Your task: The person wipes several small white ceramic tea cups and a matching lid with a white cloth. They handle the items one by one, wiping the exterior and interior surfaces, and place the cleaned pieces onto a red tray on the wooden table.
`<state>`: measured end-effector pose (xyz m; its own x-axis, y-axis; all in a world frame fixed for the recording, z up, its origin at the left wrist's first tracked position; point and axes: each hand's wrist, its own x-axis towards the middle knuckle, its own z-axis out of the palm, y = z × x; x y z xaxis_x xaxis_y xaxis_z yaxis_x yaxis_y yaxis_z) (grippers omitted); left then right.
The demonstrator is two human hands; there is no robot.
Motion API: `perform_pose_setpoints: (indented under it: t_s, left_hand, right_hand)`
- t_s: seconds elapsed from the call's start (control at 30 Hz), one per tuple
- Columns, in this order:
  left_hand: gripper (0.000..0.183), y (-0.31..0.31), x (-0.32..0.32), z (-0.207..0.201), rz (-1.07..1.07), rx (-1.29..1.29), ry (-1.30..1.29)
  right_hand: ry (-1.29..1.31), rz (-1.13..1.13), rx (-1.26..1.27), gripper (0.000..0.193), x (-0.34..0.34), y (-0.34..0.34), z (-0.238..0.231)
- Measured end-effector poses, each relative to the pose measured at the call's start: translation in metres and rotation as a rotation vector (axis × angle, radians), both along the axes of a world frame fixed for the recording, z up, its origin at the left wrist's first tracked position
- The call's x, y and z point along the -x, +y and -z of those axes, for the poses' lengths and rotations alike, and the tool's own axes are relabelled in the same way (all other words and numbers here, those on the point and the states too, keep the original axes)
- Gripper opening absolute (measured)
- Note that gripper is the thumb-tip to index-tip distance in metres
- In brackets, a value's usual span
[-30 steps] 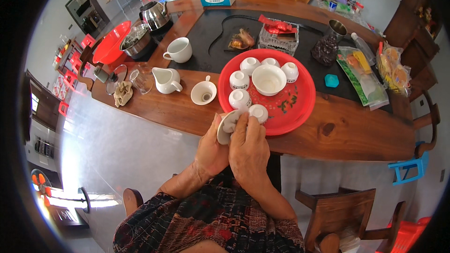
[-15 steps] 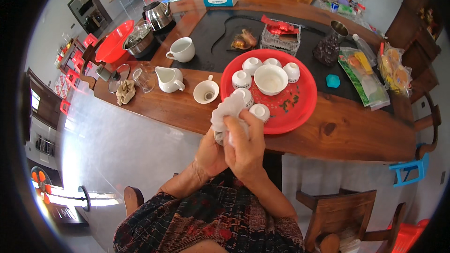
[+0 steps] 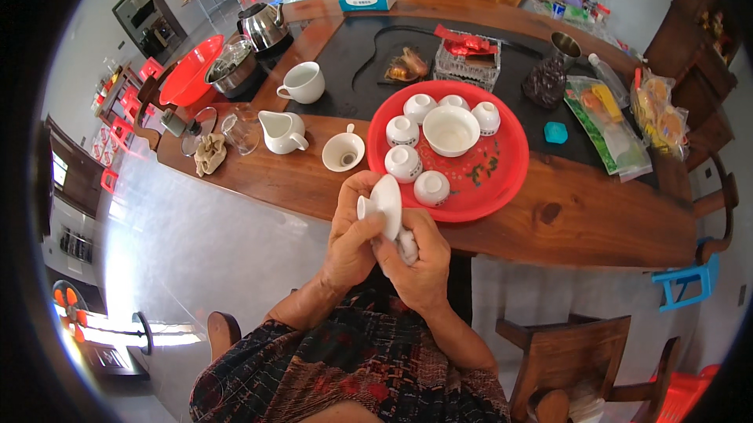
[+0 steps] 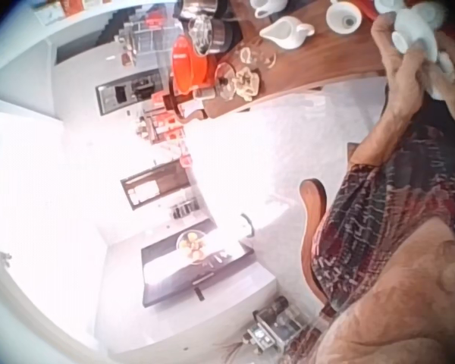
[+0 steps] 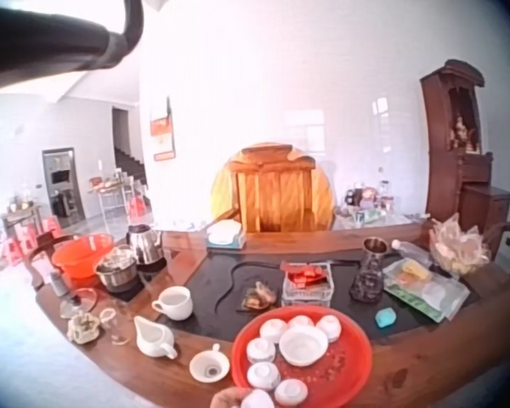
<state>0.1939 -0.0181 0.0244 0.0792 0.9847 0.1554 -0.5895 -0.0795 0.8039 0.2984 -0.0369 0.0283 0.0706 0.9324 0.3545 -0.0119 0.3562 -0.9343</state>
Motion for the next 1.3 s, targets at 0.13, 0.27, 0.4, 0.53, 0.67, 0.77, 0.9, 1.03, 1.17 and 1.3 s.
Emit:
perform_pose_setpoints:
  t_s: [0.13, 0.27, 0.4, 0.53, 0.67, 0.77, 0.9, 1.03, 1.17, 1.3]
  left_hand:
    - [0.039, 0.007, 0.011, -0.024, 0.079, 0.229, -0.129]
    - [0.020, 0.018, 0.041, 0.001, 0.368, 0.151, 0.024]
    - [0.013, 0.020, 0.046, 0.008, 0.452, 0.168, -0.040]
    - [0.007, 0.017, 0.035, 0.009, 0.343, 0.238, -0.129]
    - [0.003, 0.011, 0.019, 0.005, 0.207, 0.233, -0.195]
    - [0.004, 0.010, 0.012, 0.002, 0.127, 0.216, -0.222]
    - [0.002, 0.009, 0.010, 0.014, 0.086, 0.218, -0.255]
    - [0.007, 0.011, 0.006, 0.009, 0.005, 0.284, -0.295]
    - [0.008, 0.011, 0.007, 0.009, 0.008, 0.285, -0.289]
    - [0.008, 0.012, 0.016, 0.013, 0.032, 0.296, -0.227]
  right_hand:
    - [0.016, -0.124, -0.030, 0.014, -0.024, 0.009, 0.001]
    - [0.134, -0.307, 0.169, 0.014, -0.048, 0.015, -0.004]
    - [0.235, -0.216, 0.211, 0.015, -0.048, 0.023, 0.000]
    - [0.148, 0.110, 0.033, 0.017, -0.032, 0.030, 0.005]
    - [-0.386, 0.263, -0.337, 0.035, -0.025, 0.034, 0.006]
    - [-0.498, 0.276, -0.353, 0.037, -0.017, 0.029, 0.009]
    - [-0.540, 0.301, -0.357, 0.045, -0.008, 0.021, 0.015]
    - [-0.567, 0.284, -0.417, 0.045, -0.001, 0.012, 0.023]
    - [-0.635, 0.210, -0.521, 0.045, 0.004, 0.012, 0.022]
    - [-0.536, -0.185, -0.469, 0.036, -0.011, 0.014, 0.023]
